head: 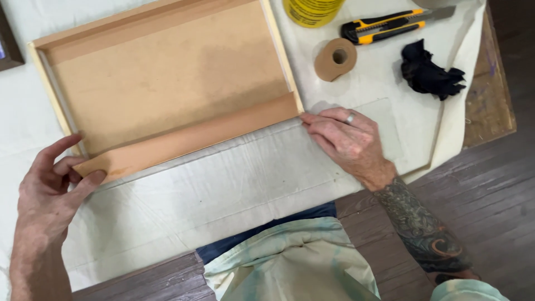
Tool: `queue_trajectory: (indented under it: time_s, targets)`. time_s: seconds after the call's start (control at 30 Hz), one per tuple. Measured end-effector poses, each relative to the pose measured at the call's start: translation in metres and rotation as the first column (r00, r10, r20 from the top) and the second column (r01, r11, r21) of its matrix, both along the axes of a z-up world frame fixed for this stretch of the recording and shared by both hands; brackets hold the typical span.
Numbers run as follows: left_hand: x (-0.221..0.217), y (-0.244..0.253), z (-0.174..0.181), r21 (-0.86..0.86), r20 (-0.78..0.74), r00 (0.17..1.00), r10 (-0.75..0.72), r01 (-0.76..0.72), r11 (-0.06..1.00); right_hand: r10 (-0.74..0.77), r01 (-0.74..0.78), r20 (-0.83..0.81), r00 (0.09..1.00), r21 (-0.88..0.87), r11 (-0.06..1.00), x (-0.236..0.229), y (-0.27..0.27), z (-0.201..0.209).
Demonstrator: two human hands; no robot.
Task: Finishing a wooden tray by applying adhesive lining and a liquid coating with a brush
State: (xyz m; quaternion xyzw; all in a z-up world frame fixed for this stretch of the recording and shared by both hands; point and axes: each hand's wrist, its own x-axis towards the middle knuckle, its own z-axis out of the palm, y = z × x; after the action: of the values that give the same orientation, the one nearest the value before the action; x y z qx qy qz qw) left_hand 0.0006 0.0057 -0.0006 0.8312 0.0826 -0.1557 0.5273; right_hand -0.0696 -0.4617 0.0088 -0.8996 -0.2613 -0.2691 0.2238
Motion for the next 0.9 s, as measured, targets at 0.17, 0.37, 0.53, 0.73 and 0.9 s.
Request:
queue_trajectory:
  time_s: [0.17, 0.37, 0.53, 0.73, 0.9]
  targets:
    - [0.001, 0.005, -0.004, -0.013, -0.008, 1.000, 0.024, -0.024, 1.000, 0.032, -0.031, 0.053, 0.998, -0.026, 0.999, 0.008, 0.002, -0.009]
    - [0.000, 0.003, -0.002, -0.019, -0.013, 1.000, 0.017, -0.017, 1.000, 0.003, 0.002, 0.067, 0.998, -0.073, 0.997, 0.009, 0.001, -0.015]
    - [0.000, 0.004, -0.003, -0.046, -0.015, 1.000, 0.014, -0.014, 0.999, 0.056, -0.056, -0.010, 0.998, 0.002, 0.998, 0.010, 0.002, -0.013]
    - [0.000, 0.000, 0.002, 0.008, -0.024, 1.000, 0.010, -0.010, 1.000, 0.058, -0.057, -0.040, 0.998, 0.021, 0.998, 0.009, 0.002, -0.013]
    - [0.000, -0.001, 0.005, 0.005, -0.005, 1.000, -0.009, 0.009, 1.000, 0.051, -0.046, -0.085, 0.995, 0.060, 0.997, 0.008, 0.004, -0.011]
